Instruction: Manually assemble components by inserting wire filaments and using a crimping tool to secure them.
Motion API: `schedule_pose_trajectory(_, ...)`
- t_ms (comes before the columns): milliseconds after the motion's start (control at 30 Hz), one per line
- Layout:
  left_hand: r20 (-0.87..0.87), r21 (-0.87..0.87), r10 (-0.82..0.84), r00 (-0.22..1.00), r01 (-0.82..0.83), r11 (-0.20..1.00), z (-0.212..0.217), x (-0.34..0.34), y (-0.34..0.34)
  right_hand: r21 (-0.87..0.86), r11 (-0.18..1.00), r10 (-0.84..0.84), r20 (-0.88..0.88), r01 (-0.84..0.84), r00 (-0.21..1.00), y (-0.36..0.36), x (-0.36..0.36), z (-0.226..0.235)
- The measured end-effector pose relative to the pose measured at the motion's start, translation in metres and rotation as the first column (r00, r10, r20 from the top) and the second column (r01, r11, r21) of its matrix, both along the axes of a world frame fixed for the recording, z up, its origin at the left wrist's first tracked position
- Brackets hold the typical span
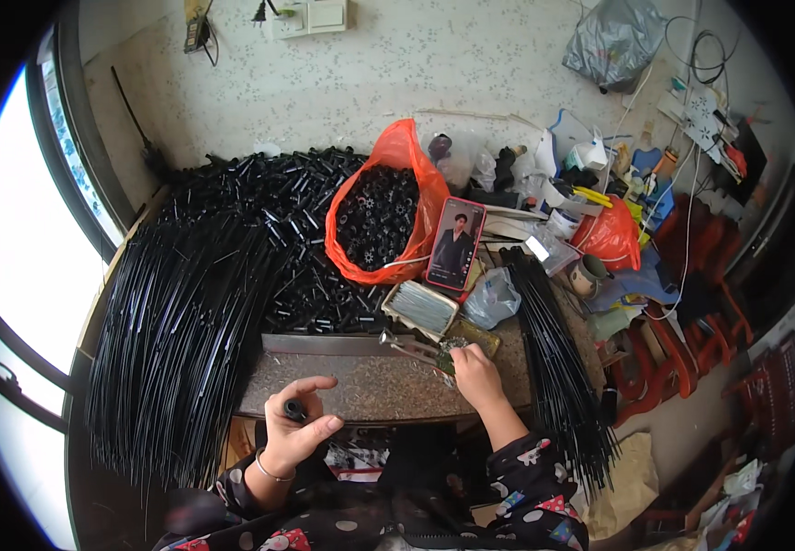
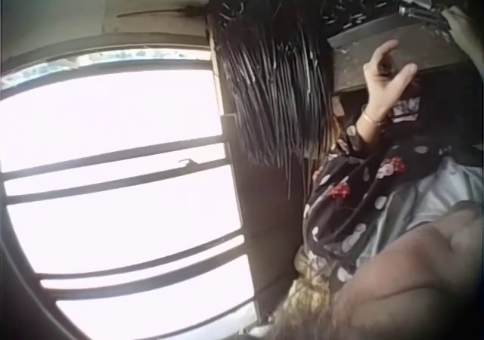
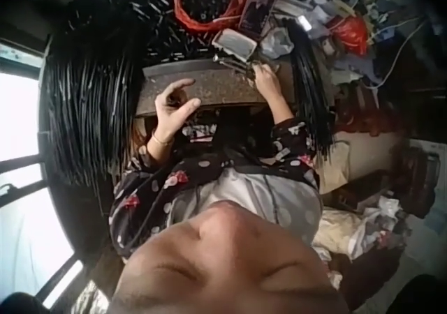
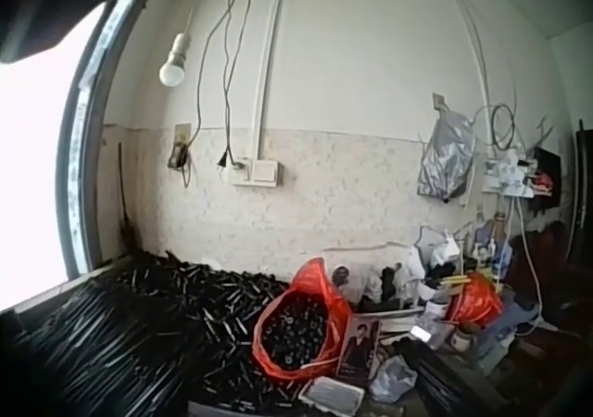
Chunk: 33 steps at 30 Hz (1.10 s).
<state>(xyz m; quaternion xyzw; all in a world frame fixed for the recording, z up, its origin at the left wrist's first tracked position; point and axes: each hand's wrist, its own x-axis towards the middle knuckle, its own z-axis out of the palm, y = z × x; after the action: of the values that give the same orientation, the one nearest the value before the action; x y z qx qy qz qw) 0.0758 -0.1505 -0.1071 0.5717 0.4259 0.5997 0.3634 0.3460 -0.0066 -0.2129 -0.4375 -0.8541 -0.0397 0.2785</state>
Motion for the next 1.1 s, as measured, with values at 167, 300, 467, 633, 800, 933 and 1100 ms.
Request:
schedule_pose_trajectory(167,-0.001,0.044,-0.001,1.000,0.001,0.999,0.007,0.001,-0.015,-0.051,0.999,-0.017,-0.010,0.017,1.000,-0.001,0.000,-0.005)
schedule_pose_trajectory(300,0.012,0.036,-0.034,0.999,0.034,0.999,0.010,-0.003,-0.025,-0.154,0.970,-0.204,-0.095,0.188,0.974,-0.007,0.001,0.006)
schedule_pose_trajectory(467,-0.044,-0.050,-0.187,0.981,0.185,0.981,0.015,0.005,-0.027,-0.344,0.939,-0.228,-0.626,-0.002,0.746,-0.026,-0.031,0.036)
schedule_pose_trajectory(633,-0.078,0.024,-0.115,0.990,0.117,0.993,0.022,0.025,-0.018,-0.277,0.618,-0.300,-0.948,-0.735,0.105,-0.126,-0.098,0.119)
schedule_pose_trajectory(800,-0.070,0.089,-0.085,0.994,0.092,0.992,0.022,0.026,-0.023,-0.170,0.604,-0.194,-0.979,-0.779,0.064,-0.156,-0.114,0.125)
schedule_pose_trajectory(933,-0.044,0.080,-0.079,0.996,0.082,0.993,0.018,0.021,-0.028,-0.197,0.588,-0.180,-0.977,-0.785,0.110,-0.157,-0.118,0.126)
schedule_pose_trajectory(1100,-0.091,0.094,-0.044,0.995,0.052,0.994,0.023,0.017,-0.032,-0.192,0.577,-0.152,-0.980,-0.794,0.126,-0.159,-0.121,0.127)
